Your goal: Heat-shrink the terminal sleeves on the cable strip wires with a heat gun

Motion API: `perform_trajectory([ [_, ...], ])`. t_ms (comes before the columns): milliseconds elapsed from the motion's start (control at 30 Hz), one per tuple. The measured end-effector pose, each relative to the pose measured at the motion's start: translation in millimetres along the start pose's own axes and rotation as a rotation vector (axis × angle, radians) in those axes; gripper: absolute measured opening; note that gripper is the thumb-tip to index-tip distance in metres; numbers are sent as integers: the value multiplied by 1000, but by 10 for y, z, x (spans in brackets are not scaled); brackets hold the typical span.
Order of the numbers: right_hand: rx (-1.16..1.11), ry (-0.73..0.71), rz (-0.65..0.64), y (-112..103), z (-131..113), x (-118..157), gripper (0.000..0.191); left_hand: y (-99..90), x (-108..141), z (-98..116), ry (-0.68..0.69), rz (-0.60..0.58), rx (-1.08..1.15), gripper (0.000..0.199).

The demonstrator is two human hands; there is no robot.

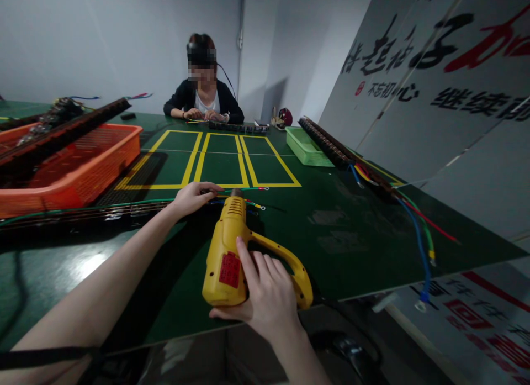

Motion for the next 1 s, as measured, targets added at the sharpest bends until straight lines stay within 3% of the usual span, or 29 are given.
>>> perform_trajectory([
  [267, 78, 60, 14, -126, 280, 132, 115, -13, 13, 14, -18, -15, -3, 39],
  [500, 123, 66, 10, -119, 311, 170, 117, 5, 5, 14, -40, 7, -24, 35],
  [767, 107, 56, 11, -72, 135, 86, 113, 2, 10, 36, -89, 26, -57, 36],
  [1000, 53, 9, 31, 44, -144, -43, 111, -36, 57, 117, -201, 24, 5, 60],
])
Point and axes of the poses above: each hand's wrist, its own x-axis away from the middle knuckle, its own y-axis out of the palm, z = x × y, the point moved 2 cm from there along -x, towards the middle knuckle, and after that the axes turned 9 degrees about -y, right-handed, at the moved point
